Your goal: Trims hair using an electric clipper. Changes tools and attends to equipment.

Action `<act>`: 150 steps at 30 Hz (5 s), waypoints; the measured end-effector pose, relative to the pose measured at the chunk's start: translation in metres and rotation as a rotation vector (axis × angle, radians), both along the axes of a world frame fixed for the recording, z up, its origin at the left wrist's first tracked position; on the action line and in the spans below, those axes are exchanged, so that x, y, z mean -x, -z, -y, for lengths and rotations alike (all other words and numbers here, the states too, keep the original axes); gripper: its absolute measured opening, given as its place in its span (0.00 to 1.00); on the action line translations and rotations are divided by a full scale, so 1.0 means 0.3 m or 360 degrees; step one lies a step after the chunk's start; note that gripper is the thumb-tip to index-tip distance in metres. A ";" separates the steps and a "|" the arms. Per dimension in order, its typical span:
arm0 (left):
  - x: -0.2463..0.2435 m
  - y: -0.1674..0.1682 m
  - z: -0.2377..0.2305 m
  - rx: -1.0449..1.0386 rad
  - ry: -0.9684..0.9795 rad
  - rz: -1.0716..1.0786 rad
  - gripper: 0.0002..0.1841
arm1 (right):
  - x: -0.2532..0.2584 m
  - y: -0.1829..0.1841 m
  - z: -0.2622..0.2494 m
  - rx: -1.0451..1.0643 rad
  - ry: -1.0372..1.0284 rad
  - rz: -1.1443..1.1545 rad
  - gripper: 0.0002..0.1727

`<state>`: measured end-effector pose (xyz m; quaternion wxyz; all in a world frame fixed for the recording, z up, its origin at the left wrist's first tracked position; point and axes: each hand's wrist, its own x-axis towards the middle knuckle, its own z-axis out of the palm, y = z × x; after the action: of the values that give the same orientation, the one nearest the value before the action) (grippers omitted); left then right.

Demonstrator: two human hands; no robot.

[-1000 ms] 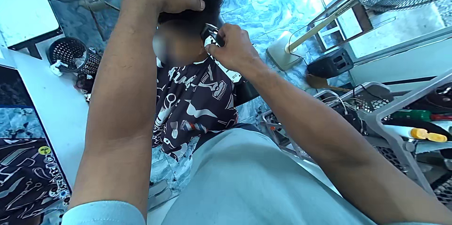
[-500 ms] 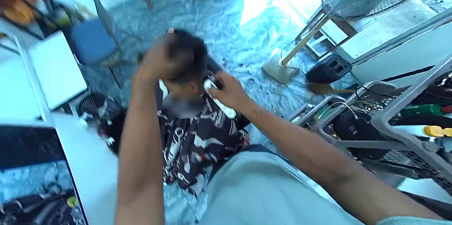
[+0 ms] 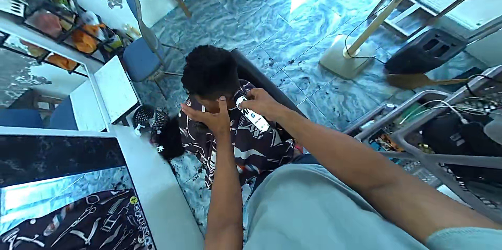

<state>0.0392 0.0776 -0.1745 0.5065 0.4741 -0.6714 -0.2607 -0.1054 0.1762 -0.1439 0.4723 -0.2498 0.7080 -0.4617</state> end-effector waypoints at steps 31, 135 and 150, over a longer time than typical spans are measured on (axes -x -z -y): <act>0.025 0.156 -0.008 -0.0644 0.0015 -0.0650 0.73 | -0.189 -0.255 0.077 -0.0290 -0.0030 -0.0970 0.29; 0.506 -0.671 0.284 -0.0510 0.0582 0.2500 0.48 | 0.413 0.101 -0.100 0.0003 -0.0139 0.0904 0.26; 0.210 -0.590 0.302 -0.1057 0.0471 0.2055 0.50 | 0.243 0.148 0.066 -0.0097 -0.0767 0.0597 0.26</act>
<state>-0.0239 -0.0129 0.0024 -0.1997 0.5658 -0.7784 -0.1849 -0.1783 0.1565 -0.1885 0.6979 -0.3066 0.5425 -0.3529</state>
